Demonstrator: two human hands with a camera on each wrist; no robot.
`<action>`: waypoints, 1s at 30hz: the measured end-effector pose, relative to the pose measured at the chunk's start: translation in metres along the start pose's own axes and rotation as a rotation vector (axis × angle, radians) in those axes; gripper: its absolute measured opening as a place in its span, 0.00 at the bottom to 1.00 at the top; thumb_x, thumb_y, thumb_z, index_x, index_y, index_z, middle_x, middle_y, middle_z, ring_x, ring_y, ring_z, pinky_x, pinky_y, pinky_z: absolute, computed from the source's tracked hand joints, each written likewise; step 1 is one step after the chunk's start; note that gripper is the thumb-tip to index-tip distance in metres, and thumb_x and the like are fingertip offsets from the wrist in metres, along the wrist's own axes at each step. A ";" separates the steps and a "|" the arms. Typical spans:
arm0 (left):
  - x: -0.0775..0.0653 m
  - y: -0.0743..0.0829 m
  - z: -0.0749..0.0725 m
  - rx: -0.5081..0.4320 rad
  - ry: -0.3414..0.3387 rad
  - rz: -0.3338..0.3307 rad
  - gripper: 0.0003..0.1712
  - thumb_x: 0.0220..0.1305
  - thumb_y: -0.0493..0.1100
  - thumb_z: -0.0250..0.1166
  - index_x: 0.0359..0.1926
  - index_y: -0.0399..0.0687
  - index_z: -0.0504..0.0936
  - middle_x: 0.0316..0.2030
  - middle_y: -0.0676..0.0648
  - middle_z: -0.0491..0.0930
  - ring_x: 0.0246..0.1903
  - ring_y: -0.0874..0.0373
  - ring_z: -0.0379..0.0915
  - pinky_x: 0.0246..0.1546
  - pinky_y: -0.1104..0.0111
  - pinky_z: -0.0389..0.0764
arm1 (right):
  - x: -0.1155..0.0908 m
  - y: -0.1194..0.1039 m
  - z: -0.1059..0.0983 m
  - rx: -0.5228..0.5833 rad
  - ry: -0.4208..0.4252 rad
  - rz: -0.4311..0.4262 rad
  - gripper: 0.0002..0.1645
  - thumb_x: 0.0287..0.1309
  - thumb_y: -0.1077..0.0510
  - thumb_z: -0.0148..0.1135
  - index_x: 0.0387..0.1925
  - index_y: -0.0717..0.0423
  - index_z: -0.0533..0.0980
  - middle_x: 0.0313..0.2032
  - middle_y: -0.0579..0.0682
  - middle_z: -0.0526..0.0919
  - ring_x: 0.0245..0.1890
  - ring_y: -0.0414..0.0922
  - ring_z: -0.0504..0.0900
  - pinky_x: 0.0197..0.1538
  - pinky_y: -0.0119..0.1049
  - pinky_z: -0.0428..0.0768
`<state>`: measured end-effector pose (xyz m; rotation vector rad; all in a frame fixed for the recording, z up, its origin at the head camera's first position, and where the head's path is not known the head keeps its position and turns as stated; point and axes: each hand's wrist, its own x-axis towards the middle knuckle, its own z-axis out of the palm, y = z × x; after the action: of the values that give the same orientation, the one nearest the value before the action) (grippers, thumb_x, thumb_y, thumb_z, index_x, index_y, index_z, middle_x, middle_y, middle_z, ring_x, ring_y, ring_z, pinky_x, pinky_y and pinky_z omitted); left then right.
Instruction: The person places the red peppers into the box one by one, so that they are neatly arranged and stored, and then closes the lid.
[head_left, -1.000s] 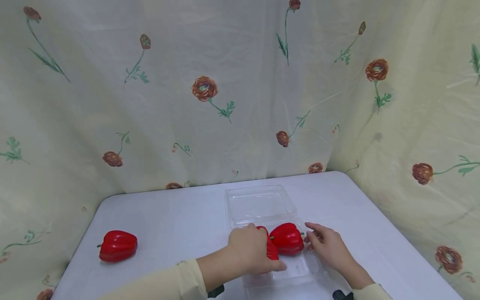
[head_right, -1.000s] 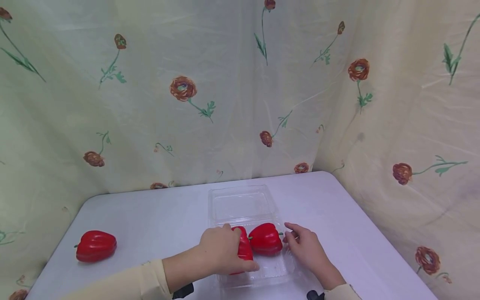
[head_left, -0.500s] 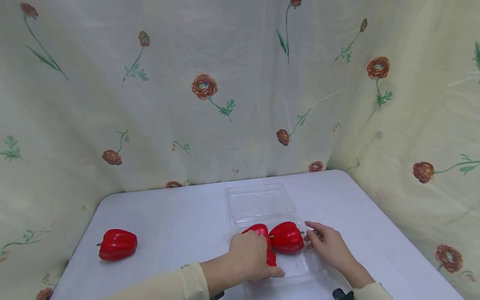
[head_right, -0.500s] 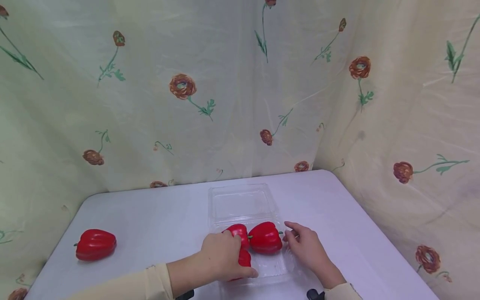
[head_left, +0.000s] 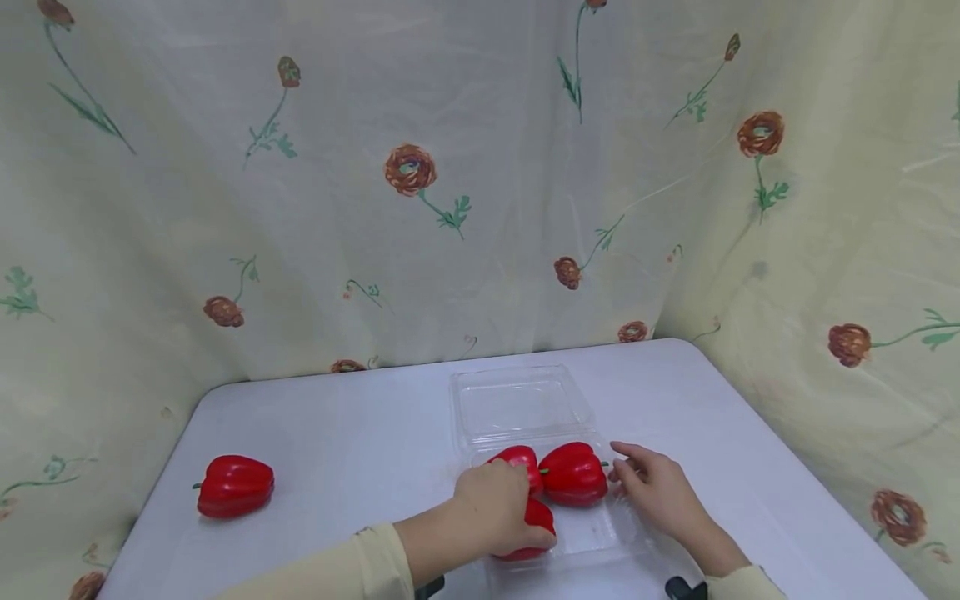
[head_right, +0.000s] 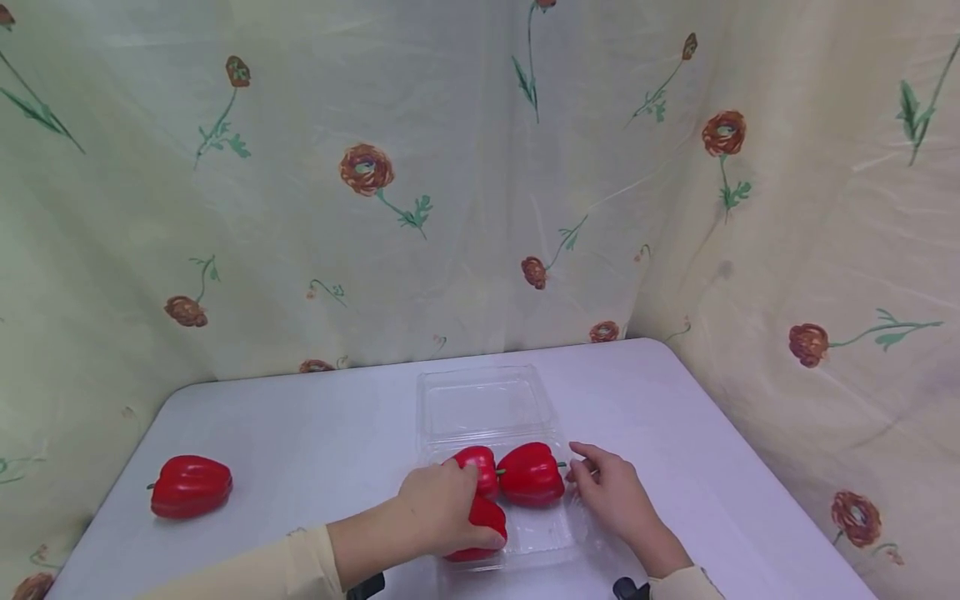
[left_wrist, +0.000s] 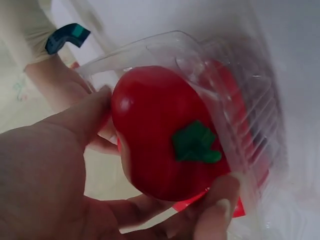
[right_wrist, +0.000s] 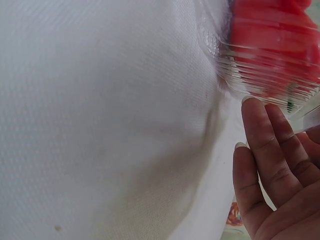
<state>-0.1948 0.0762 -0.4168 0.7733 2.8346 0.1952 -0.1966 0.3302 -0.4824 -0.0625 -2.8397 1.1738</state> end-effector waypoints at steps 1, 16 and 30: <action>0.000 -0.001 0.000 -0.019 -0.008 -0.003 0.37 0.39 0.70 0.76 0.42 0.50 0.79 0.23 0.54 0.74 0.24 0.61 0.70 0.22 0.68 0.79 | 0.000 0.000 0.000 -0.001 -0.001 0.002 0.24 0.69 0.60 0.57 0.63 0.65 0.72 0.34 0.48 0.85 0.30 0.41 0.83 0.37 0.31 0.83; 0.002 -0.008 0.010 -0.123 -0.047 -0.003 0.44 0.36 0.63 0.82 0.52 0.47 0.76 0.31 0.51 0.75 0.28 0.60 0.74 0.26 0.65 0.84 | -0.001 0.001 0.001 -0.004 -0.006 0.008 0.25 0.69 0.59 0.57 0.63 0.65 0.71 0.34 0.48 0.85 0.30 0.41 0.83 0.36 0.31 0.82; -0.001 -0.039 -0.014 -0.078 0.083 0.144 0.36 0.42 0.65 0.78 0.47 0.49 0.80 0.29 0.54 0.76 0.27 0.64 0.73 0.23 0.71 0.80 | 0.000 0.000 0.001 -0.001 -0.006 -0.003 0.24 0.69 0.59 0.58 0.63 0.64 0.72 0.35 0.49 0.85 0.30 0.41 0.83 0.36 0.28 0.81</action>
<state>-0.2165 0.0414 -0.4101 0.9736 2.8285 0.3656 -0.1966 0.3296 -0.4836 -0.0545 -2.8443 1.1747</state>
